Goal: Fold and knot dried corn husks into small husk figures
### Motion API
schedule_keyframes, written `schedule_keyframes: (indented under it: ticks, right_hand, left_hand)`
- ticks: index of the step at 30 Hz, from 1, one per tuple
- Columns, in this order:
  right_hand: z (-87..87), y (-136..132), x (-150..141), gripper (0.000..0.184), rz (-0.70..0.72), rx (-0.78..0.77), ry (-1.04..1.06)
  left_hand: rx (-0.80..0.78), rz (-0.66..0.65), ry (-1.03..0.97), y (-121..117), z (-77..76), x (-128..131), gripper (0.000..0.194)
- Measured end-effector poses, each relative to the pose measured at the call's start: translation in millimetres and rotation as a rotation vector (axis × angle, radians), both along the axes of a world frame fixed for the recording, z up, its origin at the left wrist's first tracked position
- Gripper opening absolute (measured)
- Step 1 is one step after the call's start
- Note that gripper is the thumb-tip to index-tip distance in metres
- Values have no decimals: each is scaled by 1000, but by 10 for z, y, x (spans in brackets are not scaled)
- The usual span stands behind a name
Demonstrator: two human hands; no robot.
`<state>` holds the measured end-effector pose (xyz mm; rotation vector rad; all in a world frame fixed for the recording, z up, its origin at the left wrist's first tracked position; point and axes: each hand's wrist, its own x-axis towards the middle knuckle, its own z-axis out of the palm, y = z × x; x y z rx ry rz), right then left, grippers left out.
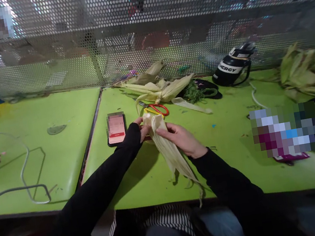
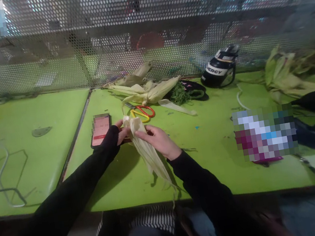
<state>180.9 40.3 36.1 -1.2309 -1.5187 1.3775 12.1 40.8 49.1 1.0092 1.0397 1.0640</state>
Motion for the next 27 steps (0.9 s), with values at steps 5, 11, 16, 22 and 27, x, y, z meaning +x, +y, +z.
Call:
schedule_keyframes:
  ticks: [5,11,16,22,27]
  right_hand:
    - [20,10,13,34,-33,279,-314]
    - [41,13,9,35,-29,208,-198]
    - [8,32,13,39,-50,87,-100]
    - [-18,49,15,42,-36,-23,3]
    - [-24,27,5,45,-69,53,-151]
  left_hand:
    - [29,-48,-15,5,-77,9,50]
    - [109,-190,-25,33,-36,-31,43]
    - [27,-273,-65,61,-1,-60,38]
    - [32,-312,-136,74,20,-78,46]
    - [43,-296,-56,52,4,-53,49]
